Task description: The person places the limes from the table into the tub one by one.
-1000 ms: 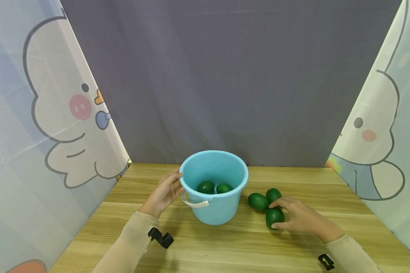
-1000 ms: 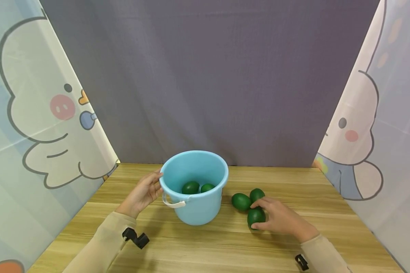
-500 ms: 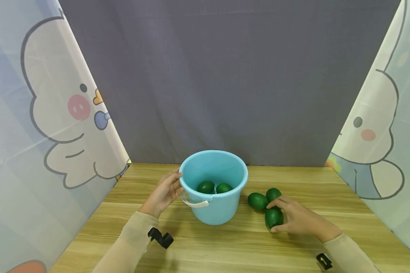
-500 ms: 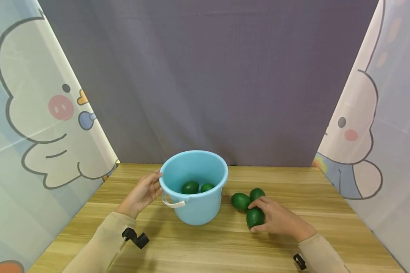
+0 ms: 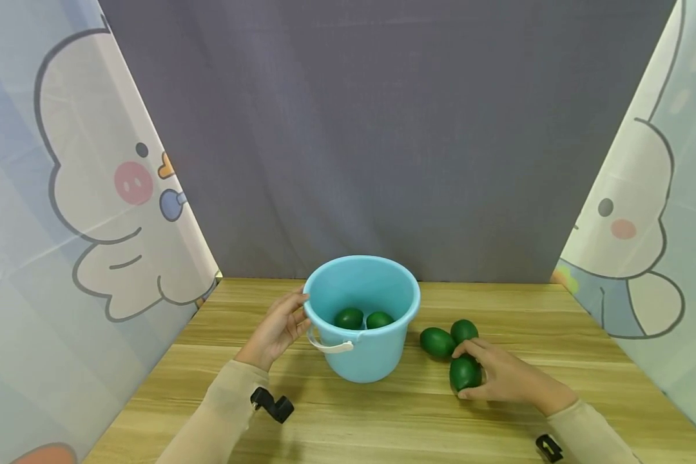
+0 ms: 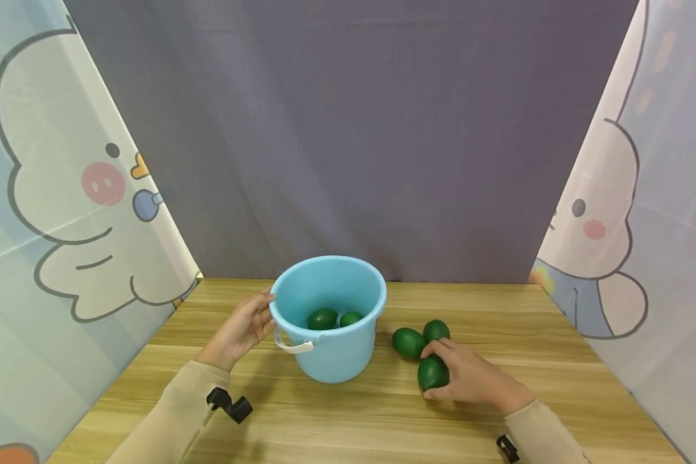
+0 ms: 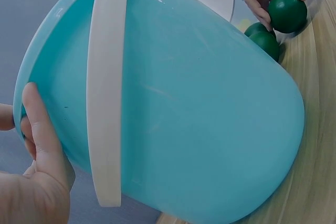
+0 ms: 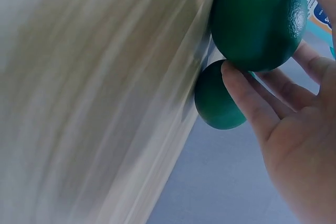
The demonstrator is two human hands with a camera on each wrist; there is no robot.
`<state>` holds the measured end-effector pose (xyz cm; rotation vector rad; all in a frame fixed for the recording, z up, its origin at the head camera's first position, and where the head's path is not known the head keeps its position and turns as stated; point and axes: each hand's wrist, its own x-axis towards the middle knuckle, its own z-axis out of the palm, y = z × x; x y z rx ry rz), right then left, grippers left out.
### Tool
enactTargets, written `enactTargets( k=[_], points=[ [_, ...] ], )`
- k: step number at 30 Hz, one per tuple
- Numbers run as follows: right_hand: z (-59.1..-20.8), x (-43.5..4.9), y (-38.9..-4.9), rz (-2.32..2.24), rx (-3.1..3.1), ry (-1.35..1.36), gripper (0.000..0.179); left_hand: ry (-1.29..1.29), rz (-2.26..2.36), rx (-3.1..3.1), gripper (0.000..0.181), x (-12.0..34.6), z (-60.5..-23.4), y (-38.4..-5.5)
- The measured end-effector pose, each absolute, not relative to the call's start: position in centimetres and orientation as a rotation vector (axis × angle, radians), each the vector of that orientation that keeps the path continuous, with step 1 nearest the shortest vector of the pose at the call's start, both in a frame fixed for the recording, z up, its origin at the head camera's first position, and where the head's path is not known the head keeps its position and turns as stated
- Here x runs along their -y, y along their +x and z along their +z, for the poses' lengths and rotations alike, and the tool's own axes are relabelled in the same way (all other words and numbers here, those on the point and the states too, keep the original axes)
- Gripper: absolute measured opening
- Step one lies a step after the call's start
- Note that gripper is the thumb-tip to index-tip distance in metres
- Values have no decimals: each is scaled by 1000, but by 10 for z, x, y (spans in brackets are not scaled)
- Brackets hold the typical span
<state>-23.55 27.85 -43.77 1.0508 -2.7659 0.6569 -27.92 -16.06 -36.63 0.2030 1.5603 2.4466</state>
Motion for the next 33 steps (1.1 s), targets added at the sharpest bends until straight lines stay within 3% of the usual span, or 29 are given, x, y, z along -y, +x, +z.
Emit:
enactTargets(
  k=[33],
  points=[
    [-427,-279,-235,695,2830,1037,58,172,2450,-1562,53,161,-367,-280]
  ],
)
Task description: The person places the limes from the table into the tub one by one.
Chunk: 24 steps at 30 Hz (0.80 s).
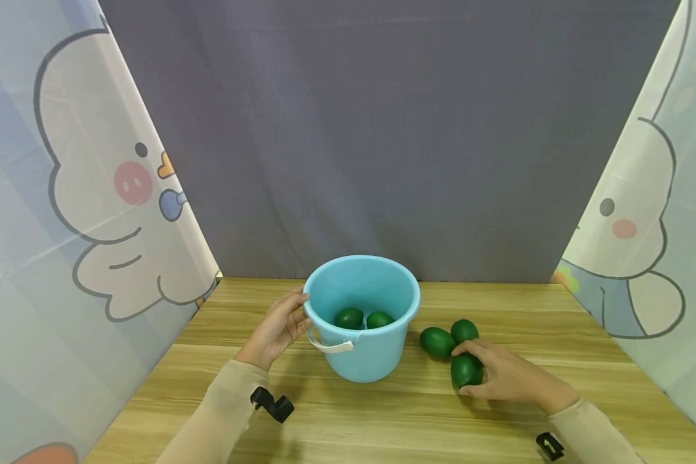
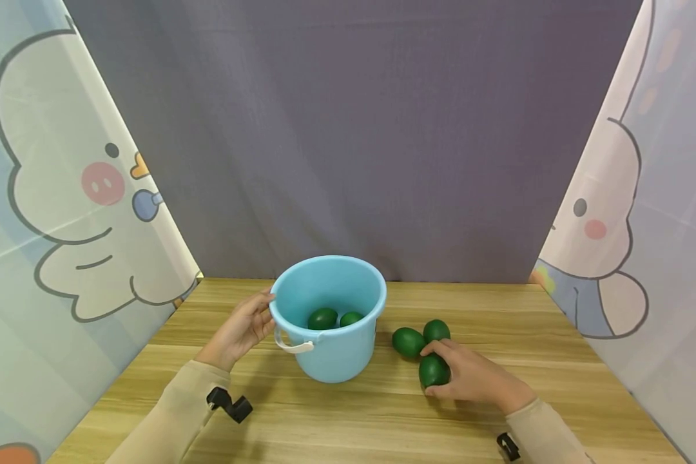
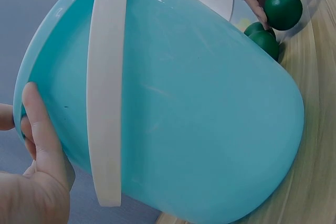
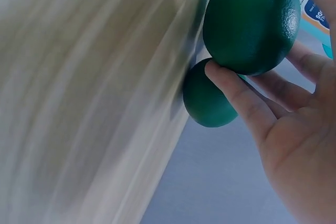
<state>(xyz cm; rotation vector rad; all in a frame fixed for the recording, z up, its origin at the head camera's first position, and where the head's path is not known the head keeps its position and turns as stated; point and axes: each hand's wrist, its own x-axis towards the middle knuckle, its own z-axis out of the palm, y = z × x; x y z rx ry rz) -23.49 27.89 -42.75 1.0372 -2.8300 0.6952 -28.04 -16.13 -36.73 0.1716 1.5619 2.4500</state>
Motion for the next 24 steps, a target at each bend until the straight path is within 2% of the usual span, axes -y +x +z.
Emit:
enactTargets(
  k=[24],
  points=[
    [-410,-281,-236,627,2757,995,59,174,2447,-1568,51,162,-367,-280]
  ],
)
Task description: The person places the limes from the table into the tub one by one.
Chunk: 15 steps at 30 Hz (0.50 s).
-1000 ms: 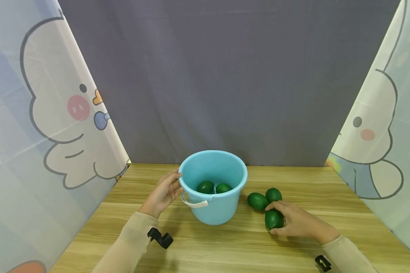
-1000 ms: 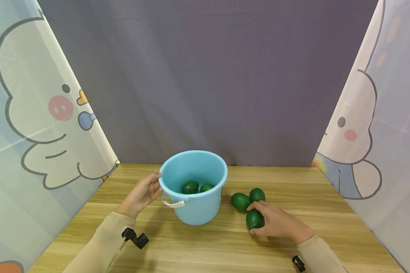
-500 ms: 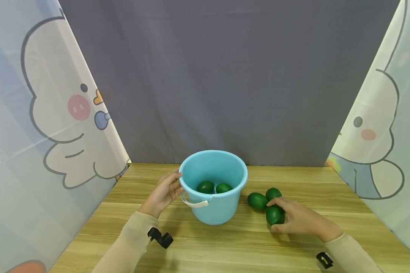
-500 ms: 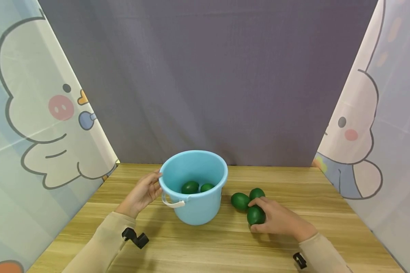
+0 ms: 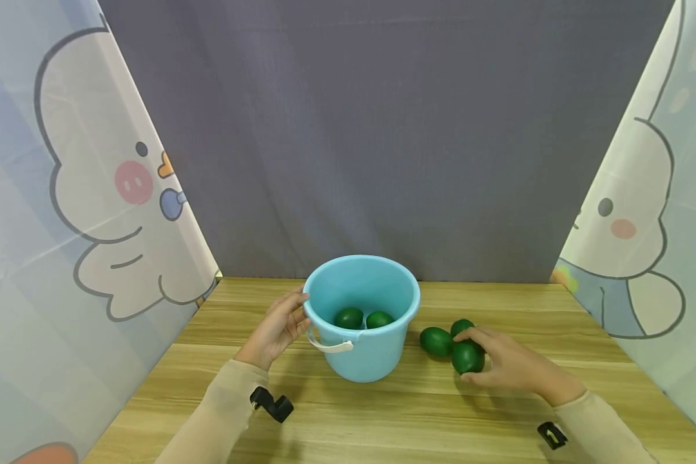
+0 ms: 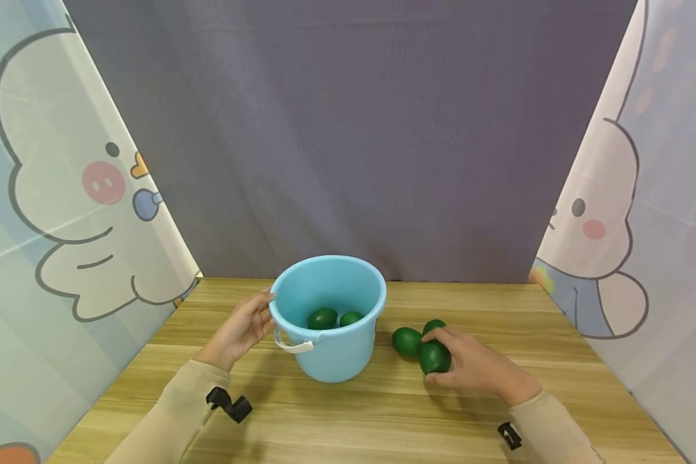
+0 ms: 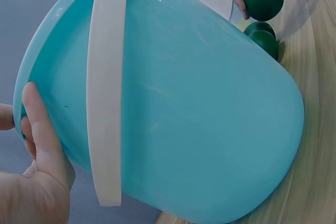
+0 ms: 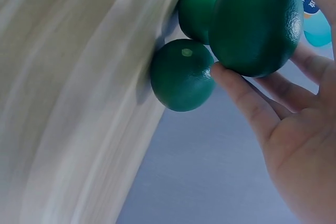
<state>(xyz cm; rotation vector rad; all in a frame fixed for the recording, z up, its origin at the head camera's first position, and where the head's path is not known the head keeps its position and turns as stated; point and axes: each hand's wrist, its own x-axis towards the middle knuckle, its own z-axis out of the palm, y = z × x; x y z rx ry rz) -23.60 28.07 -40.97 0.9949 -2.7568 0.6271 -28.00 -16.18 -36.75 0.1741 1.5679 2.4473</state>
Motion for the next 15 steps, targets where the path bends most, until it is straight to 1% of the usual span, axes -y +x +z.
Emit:
enactTargets(
  k=[15],
  points=[
    [-400,-279,-239,588,2611,1028,58,197,2446,-1551,53,162,-368,-280]
  ],
)
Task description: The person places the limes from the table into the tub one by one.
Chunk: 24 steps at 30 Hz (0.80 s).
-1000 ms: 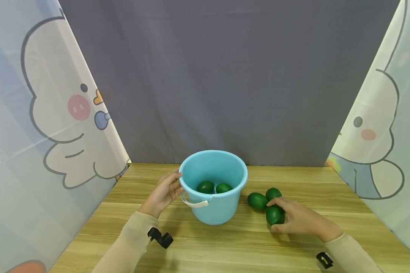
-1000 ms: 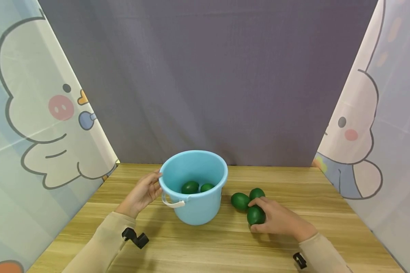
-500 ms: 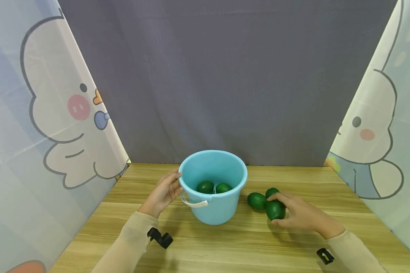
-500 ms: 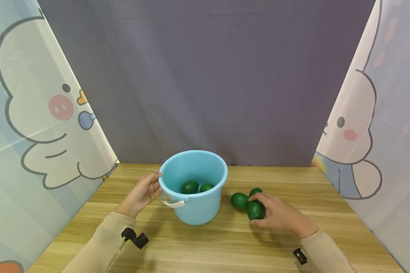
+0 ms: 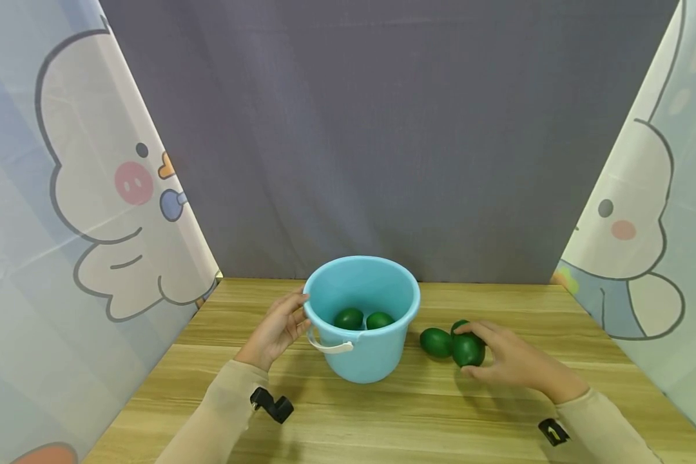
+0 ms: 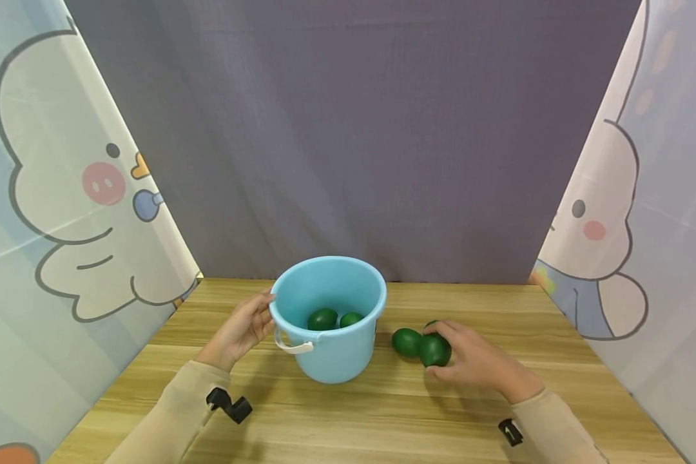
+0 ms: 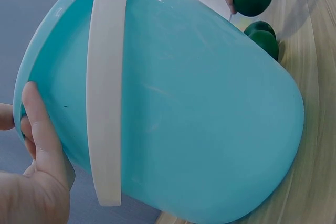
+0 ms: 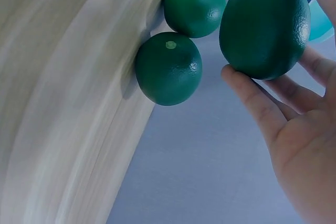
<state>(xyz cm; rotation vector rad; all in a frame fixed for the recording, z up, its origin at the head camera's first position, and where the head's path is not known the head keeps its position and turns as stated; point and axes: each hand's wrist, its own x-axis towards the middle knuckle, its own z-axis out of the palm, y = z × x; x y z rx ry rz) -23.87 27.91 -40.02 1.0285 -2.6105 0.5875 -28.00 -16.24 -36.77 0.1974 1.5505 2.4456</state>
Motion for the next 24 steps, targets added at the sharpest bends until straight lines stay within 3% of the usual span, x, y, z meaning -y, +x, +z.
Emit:
enactTargets(
  k=[24],
  points=[
    [-390,-276,-245,551,2424,1102,57,192,2446,-1561,51,162,-368,-280]
  ],
)
